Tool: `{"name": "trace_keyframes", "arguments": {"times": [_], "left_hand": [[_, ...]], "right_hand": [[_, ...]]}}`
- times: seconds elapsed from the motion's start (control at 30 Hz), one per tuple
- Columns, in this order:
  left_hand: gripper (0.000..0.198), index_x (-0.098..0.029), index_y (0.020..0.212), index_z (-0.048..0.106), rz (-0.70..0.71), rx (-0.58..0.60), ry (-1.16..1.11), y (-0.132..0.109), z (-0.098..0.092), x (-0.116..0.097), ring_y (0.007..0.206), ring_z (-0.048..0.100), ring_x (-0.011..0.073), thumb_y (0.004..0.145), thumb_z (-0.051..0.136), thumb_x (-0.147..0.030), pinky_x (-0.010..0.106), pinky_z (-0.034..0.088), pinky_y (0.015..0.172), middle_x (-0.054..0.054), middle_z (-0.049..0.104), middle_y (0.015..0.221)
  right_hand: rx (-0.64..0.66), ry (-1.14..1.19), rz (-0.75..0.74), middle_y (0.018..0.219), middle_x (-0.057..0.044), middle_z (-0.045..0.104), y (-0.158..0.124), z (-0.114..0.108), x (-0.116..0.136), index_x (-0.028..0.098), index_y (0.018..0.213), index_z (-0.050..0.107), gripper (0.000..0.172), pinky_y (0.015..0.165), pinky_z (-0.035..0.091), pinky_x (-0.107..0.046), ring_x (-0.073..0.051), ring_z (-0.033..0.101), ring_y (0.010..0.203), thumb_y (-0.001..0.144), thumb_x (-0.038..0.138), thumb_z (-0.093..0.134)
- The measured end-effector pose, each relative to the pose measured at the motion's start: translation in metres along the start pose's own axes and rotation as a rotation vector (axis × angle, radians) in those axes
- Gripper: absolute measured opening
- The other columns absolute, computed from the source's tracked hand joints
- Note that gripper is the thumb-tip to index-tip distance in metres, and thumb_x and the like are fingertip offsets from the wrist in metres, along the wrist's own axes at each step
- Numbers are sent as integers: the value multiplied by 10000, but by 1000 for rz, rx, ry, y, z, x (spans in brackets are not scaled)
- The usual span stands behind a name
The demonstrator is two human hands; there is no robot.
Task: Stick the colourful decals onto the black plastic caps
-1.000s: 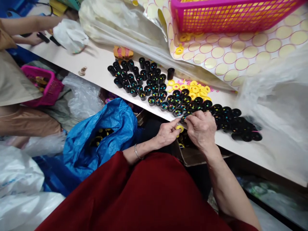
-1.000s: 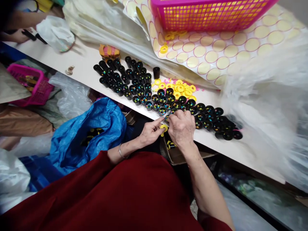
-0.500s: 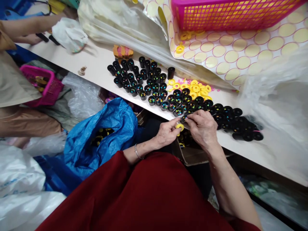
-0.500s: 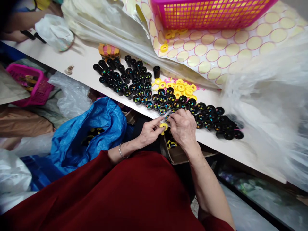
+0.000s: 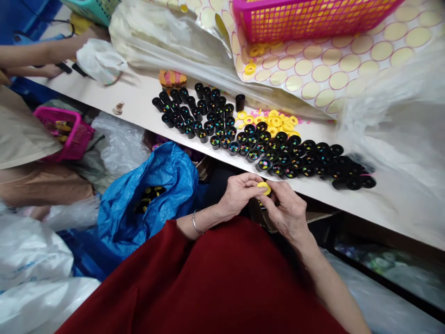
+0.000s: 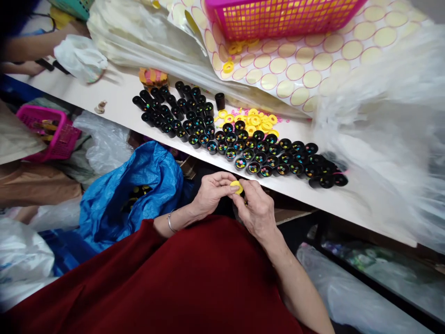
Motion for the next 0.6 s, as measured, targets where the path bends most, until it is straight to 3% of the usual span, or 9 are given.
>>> {"name": "trace_keyframes", "arguments": {"times": [0.07,0.13,0.23,0.3,0.43,0.6], "left_hand": [[406,-120,879,713,90,-31,99,3,-3,4,649,618,103,707,822,-470,251,518,648,33,699,753],[370,-132,940,727,276,-143,281,9,-12,5,632,583,91,778,757,-463,246,499,633,31,690,777],[289,-156,1015,730,568,-323,646,18,-19,4,641,552,96,841,686,-383,245,477,636,31,672,807],[259,-172,1036,729,654,-368,858,26,-17,5,696,572,119,854,666,-344,253,478,681,31,662,803],[193,-190,927,732,641,-421,1043,39,-10,2,692,557,132,823,714,-351,241,428,664,9,609,714],[226,-205,664,650,537,-450,1009,47,-9,-4,556,409,94,774,758,-370,231,328,584,-54,441,547]], "right_hand": [[-22,22,18,791,-15,641,-6,-1,-1,210,1105,657,187,552,483,-257,-113,520,554,926,258,631],[-56,70,83,745,0,611,-13,-7,-6,206,1078,667,188,525,466,-251,-109,505,537,903,274,656],[-76,176,272,726,9,585,-29,-15,-18,216,1023,683,180,501,456,-256,-114,506,542,872,314,687],[-72,247,387,732,6,590,-44,-18,-25,224,985,690,172,497,457,-264,-121,512,555,857,339,697],[-78,363,490,726,9,586,-72,-19,-34,234,948,705,178,496,458,-269,-125,515,559,830,366,722],[-91,434,519,801,-15,630,-89,-18,-38,234,964,720,213,523,480,-282,-140,554,603,825,395,731]]}}
Point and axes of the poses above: each hand's wrist, its own y-axis towards the middle knuckle, its own z-axis out of the palm, x = y × z, the point moved 6 cm from there along y, towards the middle knuckle
